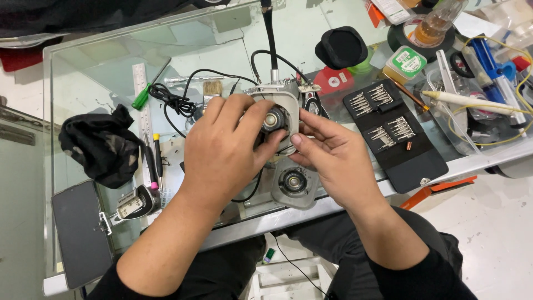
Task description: Cleaning electronic components with a brush and applying adhesive to the edges for assembly on a repair bench.
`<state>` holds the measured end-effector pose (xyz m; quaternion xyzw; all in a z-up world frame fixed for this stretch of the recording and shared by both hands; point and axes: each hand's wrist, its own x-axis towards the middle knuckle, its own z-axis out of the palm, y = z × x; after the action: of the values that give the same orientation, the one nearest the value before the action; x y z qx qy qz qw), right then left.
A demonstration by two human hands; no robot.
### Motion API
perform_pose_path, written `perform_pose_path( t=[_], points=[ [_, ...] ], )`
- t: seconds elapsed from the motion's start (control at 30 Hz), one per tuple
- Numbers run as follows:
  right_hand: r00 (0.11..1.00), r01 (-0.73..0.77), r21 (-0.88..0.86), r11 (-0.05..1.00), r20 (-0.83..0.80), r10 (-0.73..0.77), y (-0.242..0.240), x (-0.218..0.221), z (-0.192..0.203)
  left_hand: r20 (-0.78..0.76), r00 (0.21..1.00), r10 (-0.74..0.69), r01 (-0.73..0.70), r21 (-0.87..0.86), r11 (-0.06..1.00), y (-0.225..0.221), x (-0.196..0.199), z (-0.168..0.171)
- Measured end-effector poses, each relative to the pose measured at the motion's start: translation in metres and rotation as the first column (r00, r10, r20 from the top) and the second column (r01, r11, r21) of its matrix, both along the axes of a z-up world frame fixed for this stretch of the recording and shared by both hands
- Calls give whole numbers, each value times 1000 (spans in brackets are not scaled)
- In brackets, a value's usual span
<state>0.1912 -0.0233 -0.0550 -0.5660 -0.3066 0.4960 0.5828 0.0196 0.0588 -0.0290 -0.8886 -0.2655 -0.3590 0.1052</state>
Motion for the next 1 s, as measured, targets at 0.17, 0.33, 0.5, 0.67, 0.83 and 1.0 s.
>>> perform_pose_path(
  t=[0.17, 0.33, 0.5, 0.67, 0.83, 1.0],
  points=[
    [1000, 1, -6, 1000, 8, -1, 0, 2, 1, -10, 1000, -13, 13, -69, 998, 0, 0, -5],
    [1000, 10, -33, 999, 3, -10, 0, 3, 2, -14, 999, -33, 33, 13, 999, 3, -2, -6],
    [1000, 16, -35, 999, -17, -17, 3, 6, 2, 14, 994, -110, 111, -120, 987, 3, -7, 0],
    [999, -1, -34, 999, -36, -1, 3, 5, 1, 7, 998, -63, 63, -235, 970, 2, -6, -4],
    [995, -42, 18, 999, -91, 44, 5, 5, -9, -50, 998, 38, -47, -191, 980, -6, -1, 2],
    [991, -57, 28, 998, -117, 60, 4, 3, -4, 66, 998, 0, 27, -413, 910, -9, 1, 3]
  ],
)
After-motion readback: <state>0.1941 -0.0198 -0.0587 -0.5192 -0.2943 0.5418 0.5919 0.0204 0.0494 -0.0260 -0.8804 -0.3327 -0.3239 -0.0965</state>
